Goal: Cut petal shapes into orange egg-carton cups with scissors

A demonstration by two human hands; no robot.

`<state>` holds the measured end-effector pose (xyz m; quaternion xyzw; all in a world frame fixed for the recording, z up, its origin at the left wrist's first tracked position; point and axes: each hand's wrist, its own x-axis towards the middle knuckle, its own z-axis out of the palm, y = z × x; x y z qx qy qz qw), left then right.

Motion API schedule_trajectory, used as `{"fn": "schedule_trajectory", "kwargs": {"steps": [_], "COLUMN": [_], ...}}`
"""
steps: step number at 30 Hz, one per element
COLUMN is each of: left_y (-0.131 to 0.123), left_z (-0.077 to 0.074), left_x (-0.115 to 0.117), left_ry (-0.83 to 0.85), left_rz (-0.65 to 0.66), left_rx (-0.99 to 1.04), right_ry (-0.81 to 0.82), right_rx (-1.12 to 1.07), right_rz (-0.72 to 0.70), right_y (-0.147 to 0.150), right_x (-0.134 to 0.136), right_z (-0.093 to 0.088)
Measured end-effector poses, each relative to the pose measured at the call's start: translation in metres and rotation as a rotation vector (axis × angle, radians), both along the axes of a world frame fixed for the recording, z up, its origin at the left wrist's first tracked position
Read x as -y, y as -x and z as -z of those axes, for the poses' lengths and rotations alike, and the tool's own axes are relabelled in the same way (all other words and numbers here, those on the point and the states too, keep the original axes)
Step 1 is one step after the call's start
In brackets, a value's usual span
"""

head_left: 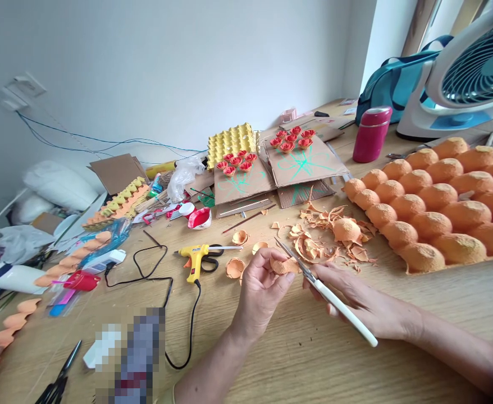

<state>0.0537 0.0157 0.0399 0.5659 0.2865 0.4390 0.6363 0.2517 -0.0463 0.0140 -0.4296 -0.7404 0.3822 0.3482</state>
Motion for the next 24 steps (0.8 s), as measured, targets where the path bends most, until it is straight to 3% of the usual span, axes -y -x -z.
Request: {"fn": "schedule_trajectory", "kwargs": {"steps": [24], "left_y": [0.0002], "left_z": [-0.0053], "left_x": [0.0019], "left_ry": [0.076], "left_rz": [0.010], "left_rx": [0.061], "right_ry": [-0.008], "right_rx": [-0.018], "right_rz": [0.040], "right_y": [0.0039], "right_x": [0.0008], "right_z": [-0.0069]}}
